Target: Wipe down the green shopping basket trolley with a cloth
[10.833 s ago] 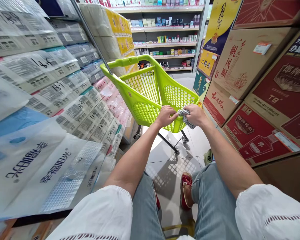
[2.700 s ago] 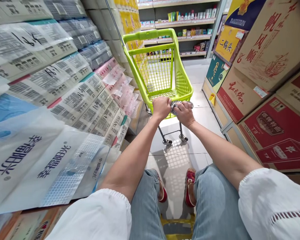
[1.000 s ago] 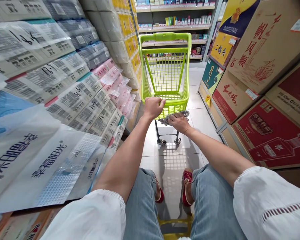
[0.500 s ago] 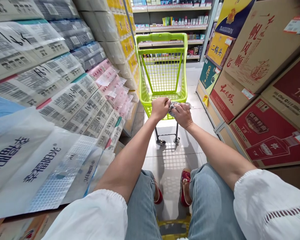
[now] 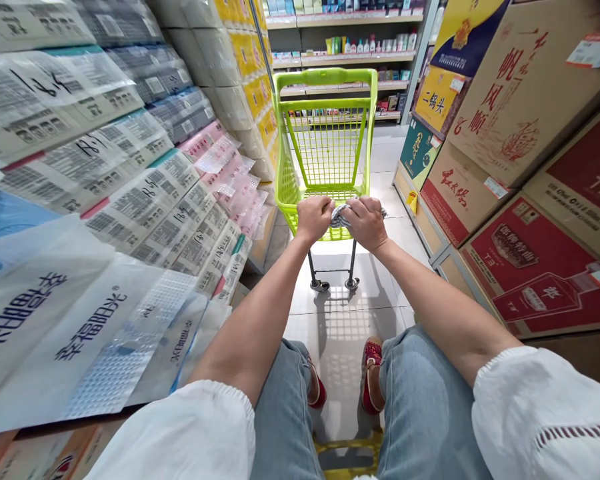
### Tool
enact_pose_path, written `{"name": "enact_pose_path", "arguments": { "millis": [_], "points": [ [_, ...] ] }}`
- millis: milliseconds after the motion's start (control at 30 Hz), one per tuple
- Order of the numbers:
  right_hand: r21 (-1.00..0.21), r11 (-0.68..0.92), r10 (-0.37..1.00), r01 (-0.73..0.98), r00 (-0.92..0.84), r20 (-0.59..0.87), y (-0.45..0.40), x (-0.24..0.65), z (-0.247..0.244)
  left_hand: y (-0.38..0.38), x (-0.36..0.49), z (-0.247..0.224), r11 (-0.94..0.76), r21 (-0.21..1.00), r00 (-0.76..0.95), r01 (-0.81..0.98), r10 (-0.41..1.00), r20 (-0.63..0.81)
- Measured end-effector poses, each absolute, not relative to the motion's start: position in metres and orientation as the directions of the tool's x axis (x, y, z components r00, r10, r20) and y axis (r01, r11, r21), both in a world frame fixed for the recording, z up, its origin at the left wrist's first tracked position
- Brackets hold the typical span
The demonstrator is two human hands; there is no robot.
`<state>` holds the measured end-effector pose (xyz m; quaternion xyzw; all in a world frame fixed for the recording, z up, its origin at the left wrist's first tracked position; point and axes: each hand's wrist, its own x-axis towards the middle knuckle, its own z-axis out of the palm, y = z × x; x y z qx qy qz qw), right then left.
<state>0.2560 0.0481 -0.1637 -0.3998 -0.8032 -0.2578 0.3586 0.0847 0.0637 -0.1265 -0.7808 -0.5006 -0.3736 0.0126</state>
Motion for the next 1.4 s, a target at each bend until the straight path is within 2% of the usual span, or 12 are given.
{"name": "enact_pose_path", "arguments": {
  "millis": [100, 200, 367, 467, 567, 733, 833, 933, 1100, 1200, 1333, 1400],
  "points": [
    [0.109, 0.537, 0.454, 0.837, -0.395, 0.799, 0.049, 0.254, -0.158, 0.065, 0.082, -0.126, -0.502, 0.362, 0.221, 0.786, 0.773, 0.594],
    [0.125, 0.537, 0.464, 0.835, -0.415, 0.783, 0.05, 0.252, -0.178, 0.067, 0.078, -0.127, -0.503, 0.375, 0.213, 0.779, 0.773, 0.597],
    [0.236, 0.595, 0.486, 0.768, -0.578, 0.655, 0.045, 0.251, -0.231, 0.069, 0.068, -0.127, -0.49, 0.414, 0.188, 0.767, 0.789, 0.585],
    [0.273, 0.64, 0.476, 0.718, -0.649, 0.594, 0.044, 0.251, -0.24, 0.069, 0.063, -0.127, -0.491, 0.424, 0.184, 0.761, 0.791, 0.584],
    [0.24, 0.641, 0.458, 0.729, -0.614, 0.642, 0.046, 0.249, -0.22, 0.067, 0.059, -0.125, -0.499, 0.416, 0.198, 0.76, 0.788, 0.583],
    [0.109, 0.582, 0.47, 0.806, -0.443, 0.763, 0.047, 0.246, -0.159, 0.066, 0.06, -0.122, -0.476, 0.405, 0.203, 0.781, 0.806, 0.557],
    [0.05, 0.544, 0.5, 0.838, -0.371, 0.783, 0.048, 0.247, -0.151, 0.066, 0.06, -0.12, -0.464, 0.42, 0.201, 0.78, 0.821, 0.535],
    [0.091, 0.565, 0.492, 0.82, -0.424, 0.76, 0.048, 0.247, -0.176, 0.066, 0.058, -0.118, -0.473, 0.446, 0.203, 0.76, 0.824, 0.528],
    [0.205, 0.651, 0.478, 0.73, -0.606, 0.636, 0.044, 0.25, -0.226, 0.071, 0.047, -0.119, -0.439, 0.479, 0.169, 0.76, 0.845, 0.507],
    [0.222, 0.682, 0.447, 0.697, -0.638, 0.627, 0.043, 0.253, -0.223, 0.071, 0.045, -0.116, -0.405, 0.447, 0.145, 0.798, 0.848, 0.509],
    [0.17, 0.646, 0.437, 0.744, -0.544, 0.716, 0.047, 0.252, -0.185, 0.065, 0.06, -0.107, -0.424, 0.293, 0.201, 0.857, 0.798, 0.568],
    [0.141, 0.632, 0.438, 0.762, -0.501, 0.746, 0.05, 0.252, -0.169, 0.062, 0.073, -0.104, -0.465, 0.267, 0.261, 0.844, 0.791, 0.553]
  ]
}}
